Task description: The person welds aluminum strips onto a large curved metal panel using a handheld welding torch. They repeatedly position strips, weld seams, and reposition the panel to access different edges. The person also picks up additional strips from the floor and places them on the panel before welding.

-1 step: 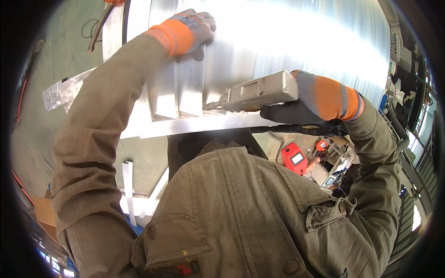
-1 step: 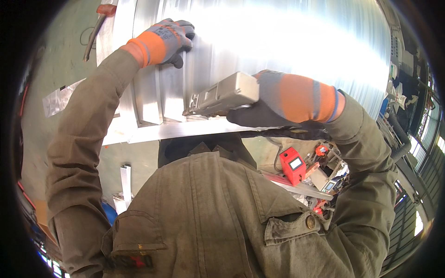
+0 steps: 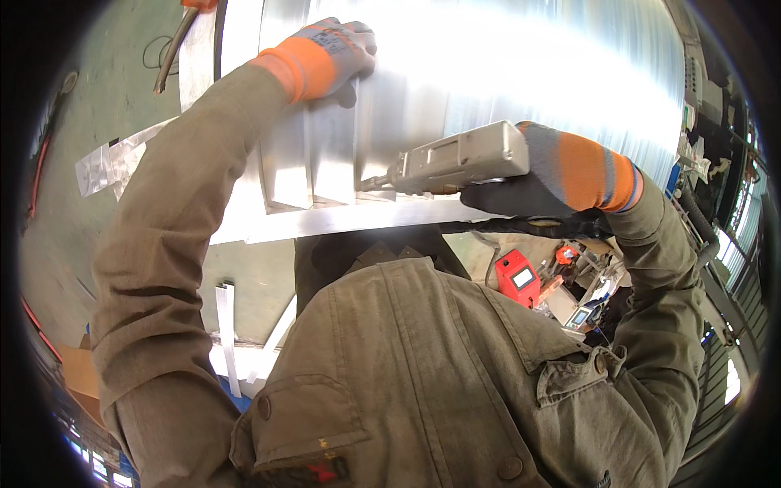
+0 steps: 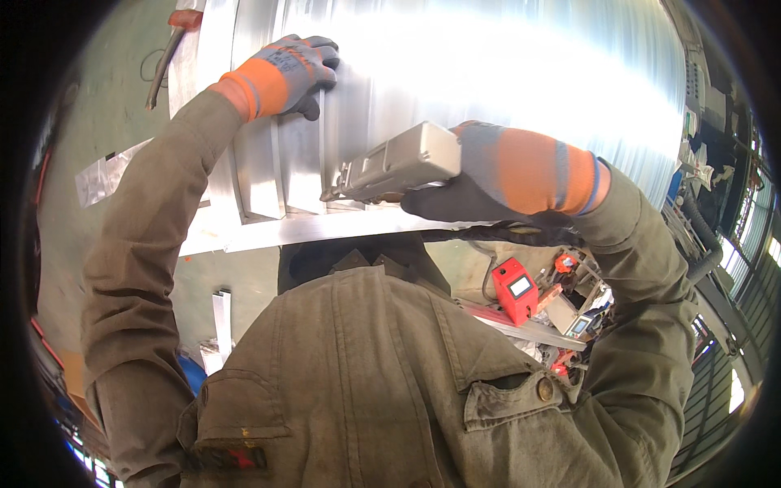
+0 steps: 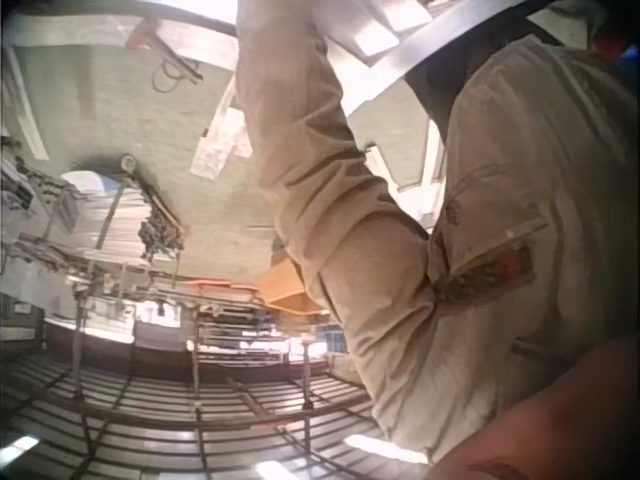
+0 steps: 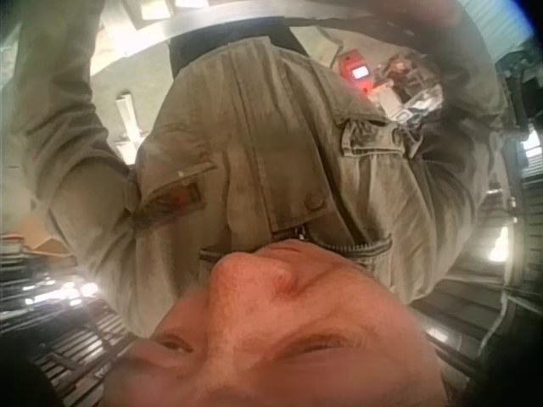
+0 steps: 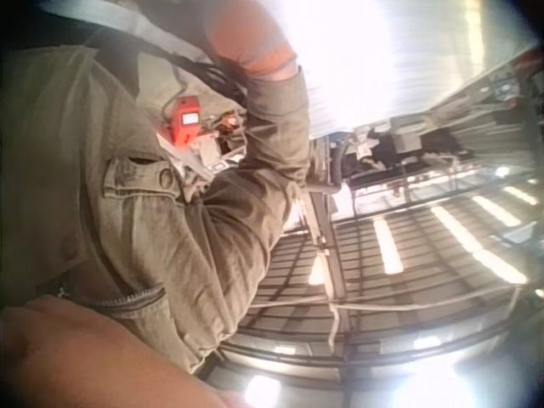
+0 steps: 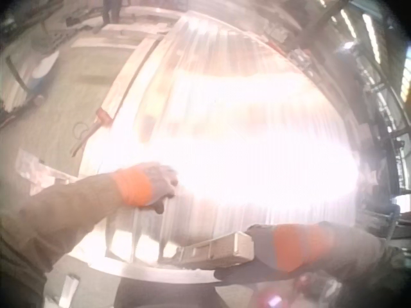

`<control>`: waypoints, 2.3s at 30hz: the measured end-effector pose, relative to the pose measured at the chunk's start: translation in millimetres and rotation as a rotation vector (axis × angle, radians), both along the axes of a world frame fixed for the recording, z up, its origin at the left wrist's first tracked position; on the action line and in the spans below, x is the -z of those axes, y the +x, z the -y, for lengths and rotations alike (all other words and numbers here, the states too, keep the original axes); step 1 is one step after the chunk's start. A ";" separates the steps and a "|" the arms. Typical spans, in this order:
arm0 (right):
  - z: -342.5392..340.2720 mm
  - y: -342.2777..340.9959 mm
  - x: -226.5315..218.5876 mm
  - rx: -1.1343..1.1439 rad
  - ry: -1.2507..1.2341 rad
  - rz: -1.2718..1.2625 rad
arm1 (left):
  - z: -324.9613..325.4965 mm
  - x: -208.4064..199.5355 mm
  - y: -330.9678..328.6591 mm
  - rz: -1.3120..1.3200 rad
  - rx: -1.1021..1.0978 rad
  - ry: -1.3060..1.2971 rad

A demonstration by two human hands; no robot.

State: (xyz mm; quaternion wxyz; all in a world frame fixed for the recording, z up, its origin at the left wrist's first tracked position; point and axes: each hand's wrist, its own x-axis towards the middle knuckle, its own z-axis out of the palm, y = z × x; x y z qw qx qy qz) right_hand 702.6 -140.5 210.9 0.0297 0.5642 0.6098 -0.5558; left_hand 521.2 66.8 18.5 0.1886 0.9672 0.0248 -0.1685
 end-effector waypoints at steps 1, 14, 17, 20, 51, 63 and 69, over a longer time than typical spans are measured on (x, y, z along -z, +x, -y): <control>4.9 4.4 -1.1 0.026 0.039 -0.016 | 1.1 1.7 -1.3 0.009 -0.012 0.013; 57.3 -0.6 -5.3 0.129 -0.106 -0.057 | 23.5 -18.1 -19.2 0.070 -0.318 0.256; 68.8 -10.5 -3.6 0.147 0.089 -0.178 | 20.0 1.1 -64.0 0.167 -0.629 0.133; 79.4 -14.1 -5.3 0.223 0.074 -0.220 | 28.1 1.0 -159.5 0.495 -0.874 0.070; 113.8 -24.4 -2.0 0.556 -0.111 -0.211 | 277.2 -16.2 -219.4 -0.141 -1.119 0.223; 140.3 -118.6 -6.9 1.077 -0.002 -0.159 | 79.8 39.7 -299.1 0.600 -1.332 -0.199; 141.4 -263.5 -4.8 1.557 0.078 -0.141 | -73.4 77.4 -219.5 0.581 -1.131 -0.367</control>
